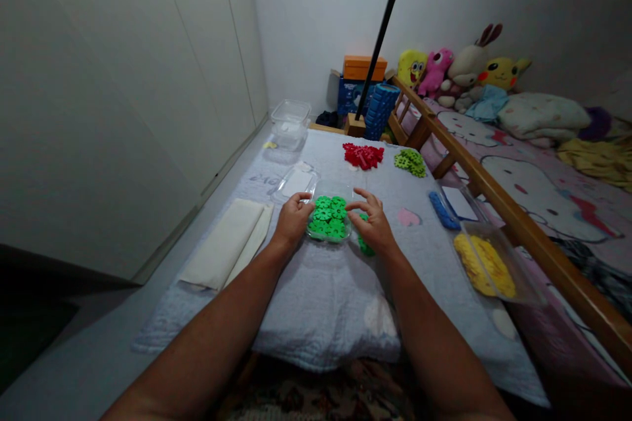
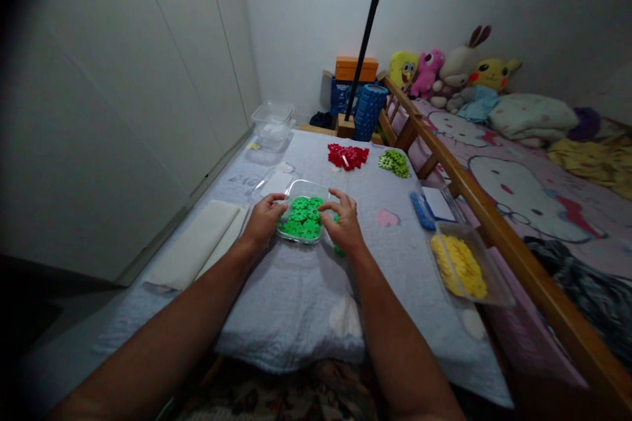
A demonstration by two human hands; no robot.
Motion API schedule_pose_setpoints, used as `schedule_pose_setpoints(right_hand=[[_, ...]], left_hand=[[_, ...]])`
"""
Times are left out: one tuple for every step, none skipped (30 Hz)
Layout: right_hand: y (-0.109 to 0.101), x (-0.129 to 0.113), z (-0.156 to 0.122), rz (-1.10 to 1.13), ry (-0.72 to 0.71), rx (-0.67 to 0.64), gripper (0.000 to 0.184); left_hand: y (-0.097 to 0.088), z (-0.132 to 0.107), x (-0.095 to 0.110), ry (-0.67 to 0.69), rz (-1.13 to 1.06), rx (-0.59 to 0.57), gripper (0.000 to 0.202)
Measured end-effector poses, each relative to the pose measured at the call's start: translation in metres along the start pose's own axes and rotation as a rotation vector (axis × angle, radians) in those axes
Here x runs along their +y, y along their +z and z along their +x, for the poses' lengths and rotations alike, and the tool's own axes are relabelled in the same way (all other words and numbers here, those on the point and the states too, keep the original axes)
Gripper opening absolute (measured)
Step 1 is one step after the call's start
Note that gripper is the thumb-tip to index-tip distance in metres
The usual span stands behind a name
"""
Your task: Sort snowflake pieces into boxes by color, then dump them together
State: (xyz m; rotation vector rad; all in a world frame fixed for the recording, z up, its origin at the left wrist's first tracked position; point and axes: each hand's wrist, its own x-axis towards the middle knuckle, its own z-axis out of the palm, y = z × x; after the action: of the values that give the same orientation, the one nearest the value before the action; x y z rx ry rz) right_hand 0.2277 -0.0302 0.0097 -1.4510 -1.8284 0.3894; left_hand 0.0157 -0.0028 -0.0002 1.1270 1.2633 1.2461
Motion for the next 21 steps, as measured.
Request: schedule_pose_setpoints(right_hand=[[-0.003, 0.004, 0.001, -0.01, 0.023, 0.039, 0.018], [-0.005, 0.009, 0.003, -0.026, 0.05, 0.076, 0.019], [-0.008, 0.015, 0.004, -0.048, 0.08, 0.104, 0.02], [-0.01, 0.021, 0.005, -0.074, 0.11, 0.119, 0.02], [-0.011, 0.027, 0.005, -0.103, 0.141, 0.119, 0.02], [-0.012, 0.032, 0.006, -0.137, 0.172, 0.107, 0.021], [-0.013, 0.037, 0.005, -0.174, 0.202, 0.088, 0.021], [-0.013, 0.041, 0.004, -0.213, 0.227, 0.065, 0.021], [-0.013, 0.045, 0.003, -0.253, 0.245, 0.043, 0.021], [-0.012, 0.047, 0.002, -0.292, 0.257, 0.023, 0.02], [-0.012, 0.048, 0.001, -0.33, 0.265, 0.004, 0.019], [-0.012, 0.049, -0.001, -0.363, 0.272, -0.015, 0.018], [-0.012, 0.049, -0.002, -0.39, 0.281, -0.037, 0.017], [-0.012, 0.048, -0.002, -0.41, 0.29, -0.06, 0.017], [-0.013, 0.048, -0.002, -0.421, 0.3, -0.083, 0.016], [-0.014, 0.047, -0.002, -0.424, 0.309, -0.101, 0.015], [-0.015, 0.047, -0.002, -0.417, 0.316, -0.112, 0.013], [-0.016, 0.047, -0.002, -0.399, 0.318, -0.113, 0.012], [-0.017, 0.048, -0.001, -0.366, 0.319, -0.106, 0.01], [-0.018, 0.048, 0.0, -0.313, 0.319, -0.098, 0.008], [-0.02, 0.049, 0.0, -0.242, 0.322, -0.094, 0.007]], left_hand=[[0.0, 0.0, 0.0, 0.001, -0.004, 0.002, 0.039], [0.0, -0.001, 0.001, -0.001, -0.013, 0.002, 0.039], [0.0, -0.001, 0.002, -0.004, -0.022, 0.001, 0.039], [0.001, -0.002, 0.002, -0.008, -0.031, 0.0, 0.039], [0.001, -0.003, 0.004, -0.009, -0.035, 0.002, 0.039], [0.001, -0.003, 0.005, -0.008, -0.035, 0.004, 0.039], [0.001, -0.004, 0.005, -0.008, -0.031, 0.004, 0.038], [0.001, -0.004, 0.006, -0.007, -0.03, 0.001, 0.038], [0.001, -0.004, 0.006, -0.007, -0.031, -0.001, 0.038], [0.001, -0.004, 0.006, -0.007, -0.032, -0.005, 0.039], [0.001, -0.003, 0.006, -0.008, -0.034, -0.008, 0.039], [0.001, -0.002, 0.005, -0.009, -0.035, -0.012, 0.04], [0.001, -0.002, 0.005, -0.01, -0.037, -0.014, 0.04], [0.002, -0.002, 0.004, -0.011, -0.037, -0.014, 0.04], [0.002, -0.001, 0.004, -0.013, -0.036, -0.013, 0.04], [0.002, -0.001, 0.004, -0.015, -0.034, -0.013, 0.04], [0.003, -0.002, 0.004, -0.015, -0.032, -0.012, 0.04], [0.003, -0.002, 0.005, -0.013, -0.03, -0.012, 0.04], [0.003, -0.002, 0.005, -0.011, -0.029, -0.013, 0.04], [0.003, -0.002, 0.005, -0.011, -0.031, -0.014, 0.04], [0.003, -0.003, 0.005, -0.011, -0.033, -0.016, 0.04]])
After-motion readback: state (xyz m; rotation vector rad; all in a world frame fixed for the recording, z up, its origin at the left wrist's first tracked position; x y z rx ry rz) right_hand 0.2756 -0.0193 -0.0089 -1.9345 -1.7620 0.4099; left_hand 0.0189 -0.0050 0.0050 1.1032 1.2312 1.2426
